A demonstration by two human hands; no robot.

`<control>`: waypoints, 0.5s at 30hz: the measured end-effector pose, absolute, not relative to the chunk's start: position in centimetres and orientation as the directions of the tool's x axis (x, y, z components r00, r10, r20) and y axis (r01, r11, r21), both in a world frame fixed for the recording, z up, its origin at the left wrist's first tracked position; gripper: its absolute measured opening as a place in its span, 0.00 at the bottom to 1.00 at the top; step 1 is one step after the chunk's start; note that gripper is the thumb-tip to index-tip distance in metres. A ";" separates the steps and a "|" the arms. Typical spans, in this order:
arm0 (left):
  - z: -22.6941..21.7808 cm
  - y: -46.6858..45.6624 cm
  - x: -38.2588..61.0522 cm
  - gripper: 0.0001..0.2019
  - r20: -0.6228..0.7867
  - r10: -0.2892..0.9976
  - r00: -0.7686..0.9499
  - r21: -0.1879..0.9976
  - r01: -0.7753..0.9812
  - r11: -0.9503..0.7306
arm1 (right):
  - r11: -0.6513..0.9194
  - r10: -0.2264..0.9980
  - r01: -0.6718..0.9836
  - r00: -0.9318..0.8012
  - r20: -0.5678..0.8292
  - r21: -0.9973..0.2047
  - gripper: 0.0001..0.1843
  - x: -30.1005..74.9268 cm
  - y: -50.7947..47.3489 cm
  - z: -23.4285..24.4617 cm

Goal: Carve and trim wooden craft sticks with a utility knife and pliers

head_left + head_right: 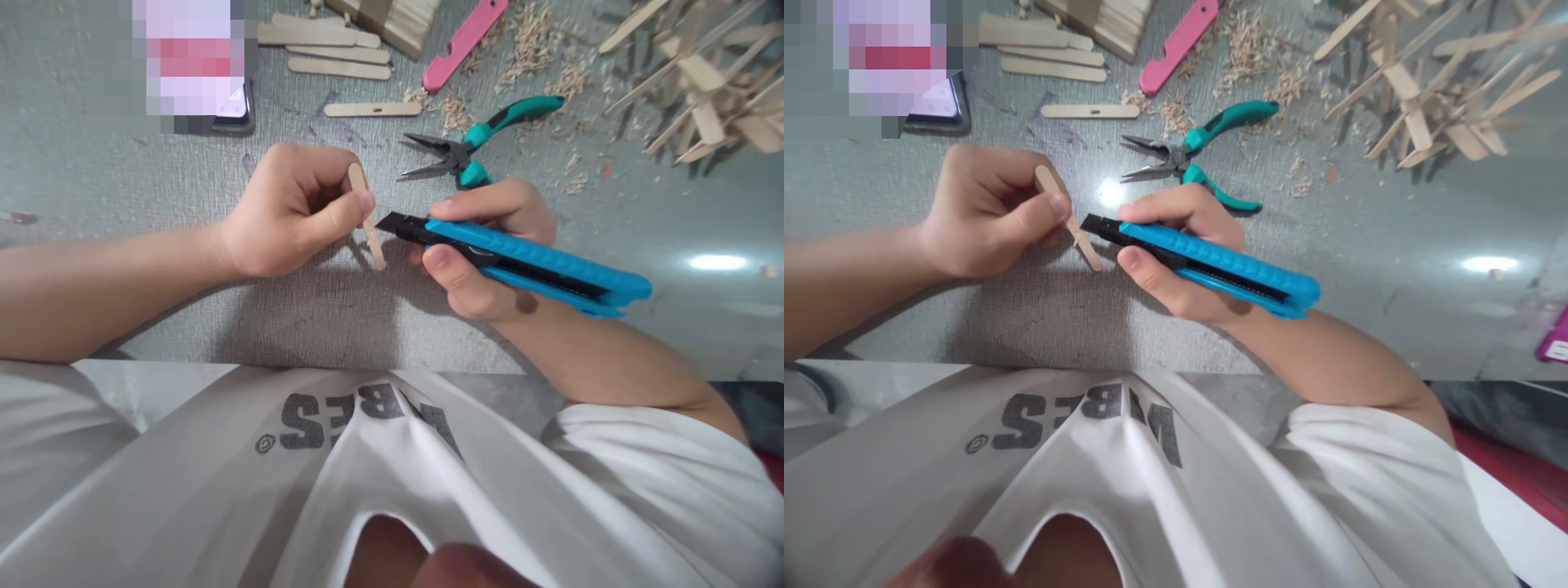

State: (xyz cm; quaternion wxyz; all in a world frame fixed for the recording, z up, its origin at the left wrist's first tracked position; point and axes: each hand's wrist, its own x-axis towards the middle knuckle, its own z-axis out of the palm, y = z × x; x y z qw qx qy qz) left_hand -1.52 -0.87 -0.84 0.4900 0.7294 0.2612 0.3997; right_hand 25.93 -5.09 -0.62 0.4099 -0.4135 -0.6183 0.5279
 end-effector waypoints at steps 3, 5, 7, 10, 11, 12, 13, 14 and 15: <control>-0.9 -0.9 -1.5 0.21 0.330 0.780 0.532 0.926 -0.022 -0.377 | 0.396 0.902 0.169 -0.257 0.348 -0.902 0.13 25.3 -5.3 -0.2; -0.9 -1.0 -1.4 0.21 0.327 0.782 0.531 0.925 -0.010 -0.380 | 0.414 0.898 0.221 -0.257 0.356 -0.883 0.12 25.1 -5.5 -0.1; -0.8 -1.0 -1.4 0.21 0.319 0.789 0.525 0.926 0.005 -0.377 | 0.410 0.902 0.248 -0.255 0.349 -0.878 0.12 25.0 -5.7 0.0; -0.7 -1.1 -1.4 0.22 0.301 0.804 0.514 0.931 0.024 -0.364 | 0.426 0.896 0.246 -0.249 0.368 -0.871 0.11 24.9 -5.8 0.0; -0.7 -1.1 -1.4 0.22 0.300 0.803 0.515 0.931 0.026 -0.365 | 0.431 0.894 0.239 -0.247 0.374 -0.870 0.11 24.9 -5.8 0.0; -0.7 -1.1 -1.4 0.21 0.302 0.801 0.517 0.929 0.028 -0.368 | 0.433 0.893 0.237 -0.246 0.377 -0.870 0.11 24.9 -5.8 0.0; -0.8 -1.1 -1.4 0.20 0.300 0.801 0.517 0.929 0.031 -0.368 | 0.436 0.891 0.238 -0.247 0.380 -0.868 0.11 24.8 -5.8 -0.1; -0.8 -1.1 -1.5 0.19 0.299 0.803 0.516 0.930 0.033 -0.367 | 0.448 0.886 0.237 -0.250 0.391 -0.862 0.11 24.8 -5.8 -0.2; -0.8 -1.1 -1.5 0.18 0.301 0.802 0.516 0.930 0.030 -0.367 | 0.466 0.876 0.237 -0.257 0.407 -0.853 0.12 24.8 -5.8 -0.3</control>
